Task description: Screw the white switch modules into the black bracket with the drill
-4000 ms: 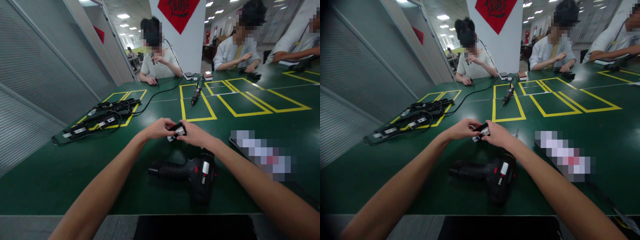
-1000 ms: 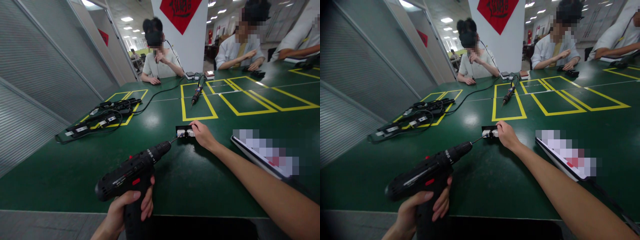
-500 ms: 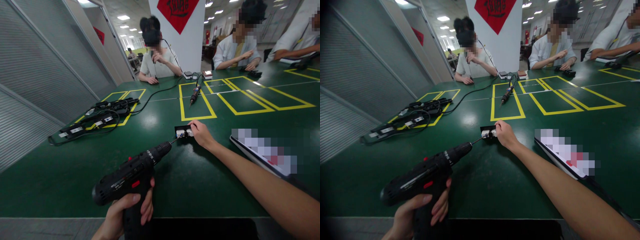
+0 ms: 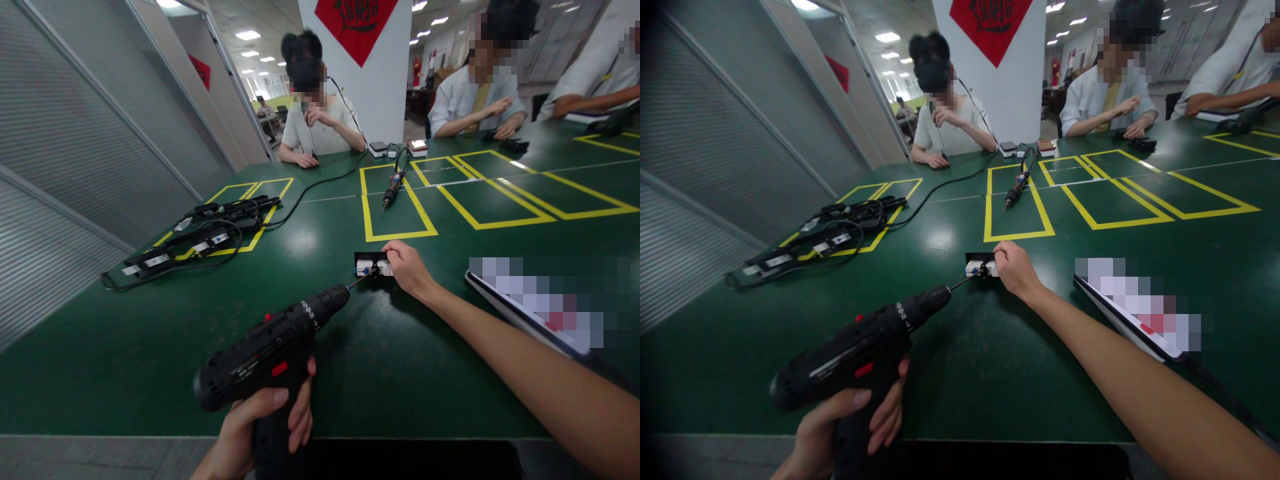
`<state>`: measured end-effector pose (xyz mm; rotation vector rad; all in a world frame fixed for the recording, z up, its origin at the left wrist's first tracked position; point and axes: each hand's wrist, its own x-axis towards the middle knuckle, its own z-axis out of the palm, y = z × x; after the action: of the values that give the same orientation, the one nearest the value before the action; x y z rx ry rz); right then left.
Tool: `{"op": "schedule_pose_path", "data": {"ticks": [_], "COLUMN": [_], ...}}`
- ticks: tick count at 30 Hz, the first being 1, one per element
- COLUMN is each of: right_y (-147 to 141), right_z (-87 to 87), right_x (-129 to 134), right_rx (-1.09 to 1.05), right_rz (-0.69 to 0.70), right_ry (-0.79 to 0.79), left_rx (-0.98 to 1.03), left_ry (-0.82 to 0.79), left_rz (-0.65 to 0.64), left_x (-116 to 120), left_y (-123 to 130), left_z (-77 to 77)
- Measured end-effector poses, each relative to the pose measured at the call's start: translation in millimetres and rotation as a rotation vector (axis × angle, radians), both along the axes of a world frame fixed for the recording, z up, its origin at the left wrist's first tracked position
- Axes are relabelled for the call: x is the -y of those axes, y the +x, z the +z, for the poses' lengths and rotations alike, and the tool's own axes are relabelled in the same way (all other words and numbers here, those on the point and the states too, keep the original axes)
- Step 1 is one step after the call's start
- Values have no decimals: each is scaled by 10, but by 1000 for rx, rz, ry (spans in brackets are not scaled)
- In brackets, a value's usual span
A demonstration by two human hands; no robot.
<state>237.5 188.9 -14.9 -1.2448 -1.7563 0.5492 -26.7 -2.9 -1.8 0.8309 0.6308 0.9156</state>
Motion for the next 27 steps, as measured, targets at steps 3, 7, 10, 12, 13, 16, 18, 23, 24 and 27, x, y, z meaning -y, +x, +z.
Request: {"op": "schedule_pose_path", "data": {"ticks": [3,7,10,12,13,16,18,23,24,27], "right_y": [5,2,-7,-11,-11,-10,-8,-6,-5,-5], "right_z": [-16,-7,11,17,18,10,1,-15,-16,-14], "right_x": [-10,-4,7,11,11,10,8,0,0,3], "right_rx": [0,7,3,2,3,8,13,13,10,1], "right_rz": [4,2,3,7,9,12,13,19,20,24], "right_ry": [8,6,0,-2,-1,10,19,25,25,26], "left_rx": [7,19,28,28,26,19,15,9,12,22], "left_ry": [-11,-47,-72,-86,-88,-70,-60,-61,-57,-39], "left_rz": [12,33,65,101,111,100,99,83,64,20], "left_x": [2,2,3,7,10,19,26,26,23,11], "left_y": [11,20,27,34,37,44,49,46,41,22], "left_z": [8,7,4,2,1,-2,-2,12,15,15]}}
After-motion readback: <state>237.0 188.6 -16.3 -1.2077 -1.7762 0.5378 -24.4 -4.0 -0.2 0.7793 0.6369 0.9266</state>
